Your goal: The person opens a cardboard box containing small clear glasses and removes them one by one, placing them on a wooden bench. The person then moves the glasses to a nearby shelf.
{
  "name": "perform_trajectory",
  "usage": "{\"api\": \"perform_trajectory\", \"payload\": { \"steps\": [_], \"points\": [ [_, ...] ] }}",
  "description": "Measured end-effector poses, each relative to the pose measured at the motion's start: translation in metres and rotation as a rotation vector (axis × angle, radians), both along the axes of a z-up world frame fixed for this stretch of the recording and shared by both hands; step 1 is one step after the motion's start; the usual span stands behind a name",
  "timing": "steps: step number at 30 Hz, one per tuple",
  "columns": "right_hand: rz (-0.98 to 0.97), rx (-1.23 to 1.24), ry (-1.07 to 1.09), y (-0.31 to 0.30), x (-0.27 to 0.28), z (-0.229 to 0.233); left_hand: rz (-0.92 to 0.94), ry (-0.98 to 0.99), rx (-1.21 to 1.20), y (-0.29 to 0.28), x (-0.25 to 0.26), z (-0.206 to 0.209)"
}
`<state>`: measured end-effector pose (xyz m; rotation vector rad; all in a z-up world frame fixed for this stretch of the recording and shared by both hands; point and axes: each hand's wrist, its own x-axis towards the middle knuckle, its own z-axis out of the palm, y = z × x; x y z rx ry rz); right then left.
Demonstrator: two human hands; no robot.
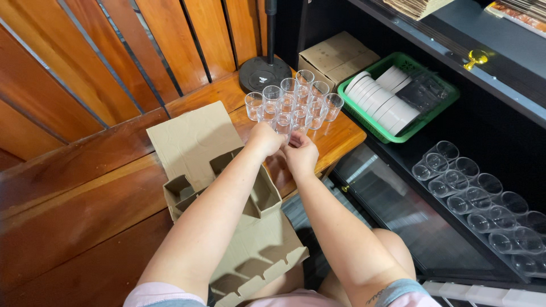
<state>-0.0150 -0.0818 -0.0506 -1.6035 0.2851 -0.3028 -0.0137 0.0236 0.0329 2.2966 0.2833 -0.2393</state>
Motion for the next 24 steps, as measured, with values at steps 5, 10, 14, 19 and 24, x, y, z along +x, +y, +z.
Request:
{"api": "perform_trajectory", "payload": {
  "steps": [5, 10, 14, 19, 24],
  "points": [
    [0.065, -0.044, 0.064, -0.015, -0.013, -0.008, -0.027, -0.119, -0.022, 0.01, -0.005, -0.002],
    [0.278, -0.19, 0.04, -0.07, -0.05, -0.022, -0.176, -0.187, -0.252, 0.049, -0.091, 0.038],
    [0.518, -0.218, 0.038, -0.108, -0.109, 0.0, -0.293, -0.214, -0.136, 0.078, -0.182, 0.075],
    [0.857, -0.122, 0.019, -0.128, -0.181, 0.023, -0.251, -0.265, -0.082, 0.12, -0.271, 0.025],
    [0.965, -0.232, -0.183, -0.125, -0.209, 0.007, -0.33, -0.356, -0.092, 0.129, -0.33, -0.043]
  ]
}}
